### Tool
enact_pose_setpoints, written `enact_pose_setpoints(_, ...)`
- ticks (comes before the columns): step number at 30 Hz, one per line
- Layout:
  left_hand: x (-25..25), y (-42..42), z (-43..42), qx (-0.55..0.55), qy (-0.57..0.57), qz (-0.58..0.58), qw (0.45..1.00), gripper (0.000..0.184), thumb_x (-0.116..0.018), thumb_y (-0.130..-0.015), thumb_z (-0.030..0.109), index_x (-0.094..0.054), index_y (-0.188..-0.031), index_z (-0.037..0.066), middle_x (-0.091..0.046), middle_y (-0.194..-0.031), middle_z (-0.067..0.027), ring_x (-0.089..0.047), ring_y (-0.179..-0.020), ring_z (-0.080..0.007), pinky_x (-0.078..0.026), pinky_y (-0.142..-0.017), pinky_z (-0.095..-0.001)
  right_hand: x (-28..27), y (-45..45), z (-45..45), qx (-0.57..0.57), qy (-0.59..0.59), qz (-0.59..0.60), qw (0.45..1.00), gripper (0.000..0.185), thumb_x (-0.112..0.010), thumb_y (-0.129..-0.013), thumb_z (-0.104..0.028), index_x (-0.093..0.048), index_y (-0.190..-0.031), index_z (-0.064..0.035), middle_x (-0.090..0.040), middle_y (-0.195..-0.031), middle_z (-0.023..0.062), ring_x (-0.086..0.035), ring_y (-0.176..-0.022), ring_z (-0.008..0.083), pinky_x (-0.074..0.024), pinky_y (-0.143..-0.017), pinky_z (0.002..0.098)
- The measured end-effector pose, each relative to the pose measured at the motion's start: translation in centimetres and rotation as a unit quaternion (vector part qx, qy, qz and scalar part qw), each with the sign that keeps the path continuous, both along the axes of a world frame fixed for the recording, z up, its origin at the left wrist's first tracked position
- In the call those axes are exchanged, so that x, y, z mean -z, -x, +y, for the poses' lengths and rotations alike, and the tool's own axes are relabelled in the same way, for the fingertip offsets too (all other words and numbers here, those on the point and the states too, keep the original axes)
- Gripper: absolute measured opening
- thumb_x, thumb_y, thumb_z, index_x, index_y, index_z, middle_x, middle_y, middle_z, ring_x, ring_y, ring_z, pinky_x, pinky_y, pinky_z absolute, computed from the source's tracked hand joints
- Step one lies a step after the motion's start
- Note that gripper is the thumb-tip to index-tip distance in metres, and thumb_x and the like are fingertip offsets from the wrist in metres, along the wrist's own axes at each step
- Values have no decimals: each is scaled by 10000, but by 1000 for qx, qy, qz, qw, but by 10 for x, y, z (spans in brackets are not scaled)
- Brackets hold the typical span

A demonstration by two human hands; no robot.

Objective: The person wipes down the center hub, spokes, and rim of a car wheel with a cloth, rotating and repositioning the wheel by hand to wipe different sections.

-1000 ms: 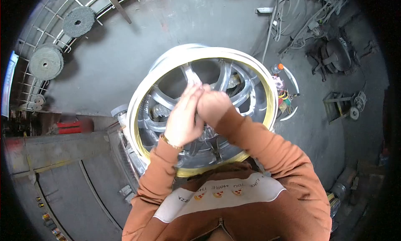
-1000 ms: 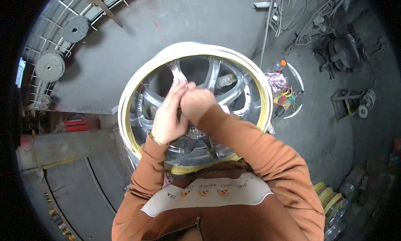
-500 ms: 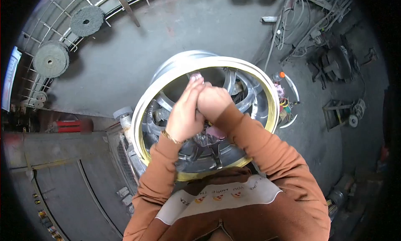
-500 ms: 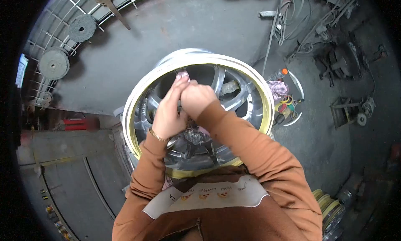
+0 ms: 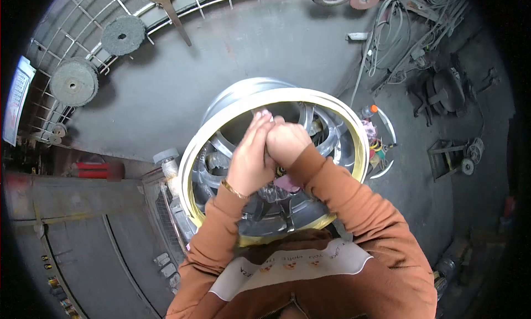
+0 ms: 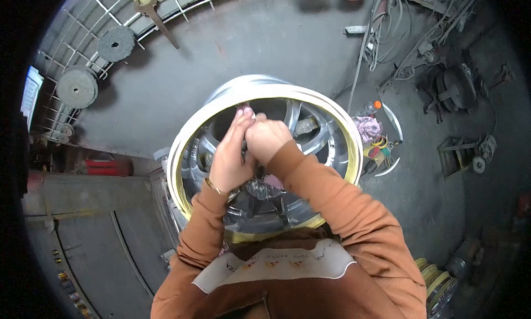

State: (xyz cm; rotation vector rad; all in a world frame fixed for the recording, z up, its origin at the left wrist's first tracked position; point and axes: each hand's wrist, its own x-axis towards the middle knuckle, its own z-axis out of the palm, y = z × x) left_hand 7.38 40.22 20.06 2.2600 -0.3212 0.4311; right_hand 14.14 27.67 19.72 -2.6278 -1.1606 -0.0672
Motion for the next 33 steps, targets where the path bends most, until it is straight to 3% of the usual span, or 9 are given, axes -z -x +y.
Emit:
enact_pose_setpoints(3,9,26,-15,-17,6,20,1000,642,-531,-627,-110,-467,-1263,-47,-461,-1344,-243,-389,-1313,-399,-347,-1094,-434,-3,27,-14,4,41,118,992,238,-641,-716,-128,-643,-912,8,-616,-913,182,-666,-779,308,-555,-656,379)
enact_pose_setpoints(9,38,69,-37,-37,21,49,998,654,-494,-660,-126,-443,-1305,-28,-443,-1370,-247,-375,-1326,-394,-345,-1090,-417,50,71,-29,-27,66,25,997,332,-604,-762,-154,-641,-1041,21,-609,-955,175,-592,-1026,324,-542,-723,413)
enact_pose_setpoints(11,26,48,-25,-24,12,28,999,621,-523,-634,-90,-481,-1253,-57,-448,-1360,-238,-383,-1318,-398,-339,-1093,-442,30,55,-24,-81,76,-49,993,302,-600,-760,-143,-640,-1005,28,-613,-966,178,-629,-923,305,-542,-683,389)
enact_pose_setpoints(13,23,43,-20,-6,3,12,1000,619,-512,-629,-97,-491,-1246,-54,-452,-1355,-230,-385,-1315,-400,-340,-1091,-444,20,52,-18,-19,46,75,996,272,-596,-756,-133,-642,-965,34,-614,-960,181,-649,-822,295,-540,-657,379)
enact_pose_setpoints(14,27,49,-21,-4,-8,25,1000,624,-503,-624,-107,-491,-1246,-53,-455,-1352,-227,-385,-1315,-400,-342,-1089,-444,28,57,-20,-26,49,29,998,273,-585,-770,-131,-623,-985,34,-604,-944,180,-656,-756,279,-540,-636,376)
enact_pose_setpoints(19,58,81,-44,-7,-24,39,999,617,-500,-621,-110,-497,-1235,-53,-461,-1348,-218,-382,-1319,-390,-350,-1083,-438,87,96,-38,3,25,78,997,352,-538,-828,-163,-555,-1118,38,-585,-964,171,-654,-781,272,-537,-618,392)
enact_pose_setpoints(23,50,64,-61,42,-22,56,997,596,-523,-636,-111,-501,-1228,-47,-476,-1323,-241,-391,-1309,-408,-325,-1092,-456,117,91,-51,40,-121,14,992,377,-514,-847,-179,-524,-1163,26,-573,-974,165,-633,-783,305,-535,-613,412)
enact_pose_setpoints(29,63,92,-37,-51,-54,10,997,528,-525,-672,-114,-516,-1198,-71,-490,-1322,-263,-413,-1297,-419,-327,-1088,-468,110,104,-17,58,-115,102,986,292,-534,-858,-199,-559,-1055,15,-553,-910,168,-643,-735,301,-537,-625,396)
enact_pose_setpoints(33,61,85,-45,-28,-67,21,997,527,-541,-673,-110,-517,-1198,-67,-496,-1321,-252,-408,-1305,-409,-329,-1089,-461,112,103,-25,65,-136,39,988,297,-554,-834,-199,-578,-1046,8,-543,-877,168,-631,-680,297,-532,-578,391)
